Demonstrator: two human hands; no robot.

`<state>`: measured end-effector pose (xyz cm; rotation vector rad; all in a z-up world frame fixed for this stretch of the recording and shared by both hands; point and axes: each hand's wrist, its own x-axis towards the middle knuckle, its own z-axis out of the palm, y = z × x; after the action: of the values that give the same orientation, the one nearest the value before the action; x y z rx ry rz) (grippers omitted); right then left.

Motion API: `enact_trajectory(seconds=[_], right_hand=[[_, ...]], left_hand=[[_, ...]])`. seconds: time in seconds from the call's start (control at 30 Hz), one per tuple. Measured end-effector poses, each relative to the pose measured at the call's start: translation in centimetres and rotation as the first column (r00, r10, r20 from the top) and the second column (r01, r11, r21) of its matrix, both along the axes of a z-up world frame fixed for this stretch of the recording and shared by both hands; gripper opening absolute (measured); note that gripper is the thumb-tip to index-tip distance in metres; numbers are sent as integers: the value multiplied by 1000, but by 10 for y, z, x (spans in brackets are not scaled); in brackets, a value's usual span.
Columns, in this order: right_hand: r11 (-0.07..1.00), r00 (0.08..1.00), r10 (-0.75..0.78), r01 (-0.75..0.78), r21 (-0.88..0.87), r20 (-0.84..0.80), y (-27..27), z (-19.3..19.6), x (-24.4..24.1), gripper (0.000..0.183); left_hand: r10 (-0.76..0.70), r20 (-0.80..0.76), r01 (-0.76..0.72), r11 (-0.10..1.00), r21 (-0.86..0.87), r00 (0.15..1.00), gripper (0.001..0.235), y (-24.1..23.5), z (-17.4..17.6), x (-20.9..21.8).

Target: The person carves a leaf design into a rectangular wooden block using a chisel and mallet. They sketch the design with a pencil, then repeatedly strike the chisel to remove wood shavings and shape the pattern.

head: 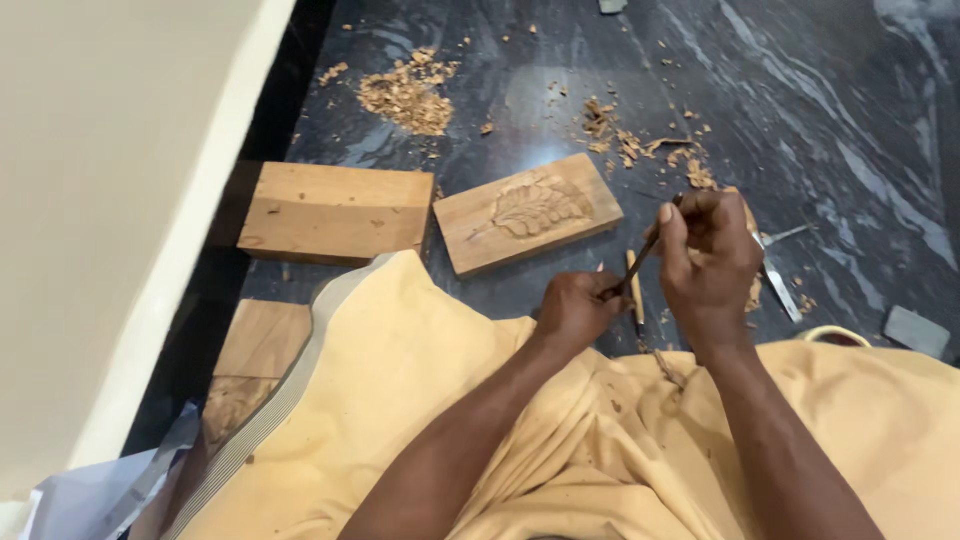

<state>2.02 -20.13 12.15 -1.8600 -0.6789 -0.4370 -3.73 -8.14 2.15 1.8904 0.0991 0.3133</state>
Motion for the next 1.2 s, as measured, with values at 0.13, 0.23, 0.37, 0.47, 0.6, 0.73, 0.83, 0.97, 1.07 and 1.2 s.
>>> enact_trajectory(seconds=[0.13,0.23,0.37,0.47,0.6,0.73,0.83,0.97,1.07,1.2], right_hand=[[998,999,14,-11,-68,45,8,4,-9,15],[986,999,8,0,-167,49,5,8,-8,16],[982,989,112,-124,-140,-95,5,10,-5,27],[960,970,152,-190,-207,-188,4,8,-3,29],[946,961,155,-211,-245,-230,8,-2,-4,13],[934,999,23,-32,-355,-30,4,-1,6,12],[924,998,26,0,-382,63,-14,10,29,10],[931,958,-213,139,-337,-193,-34,4,62,18],[929,917,-285,193,-315,-279,-56,-12,93,24],[836,831,-456,278,-473,-318,-98,-25,138,29]], left_hand=[[22,92,-35,990,134,996,10,12,-6,-4],[32,53,-38,992,123,998,10,20,-10,-1],[25,68,-35,988,149,997,13,26,-15,1],[4,121,-35,965,258,993,11,27,-22,4],[-9,-25,15,967,253,1000,18,30,-22,6],[80,-82,-68,988,138,993,36,65,-27,12],[335,42,-336,941,35,941,31,131,-41,25],[600,-38,-601,799,-2,799,23,192,-44,10],[493,-159,-516,787,-339,856,21,193,-38,5],[430,-76,-436,873,-221,900,21,183,-35,5]])
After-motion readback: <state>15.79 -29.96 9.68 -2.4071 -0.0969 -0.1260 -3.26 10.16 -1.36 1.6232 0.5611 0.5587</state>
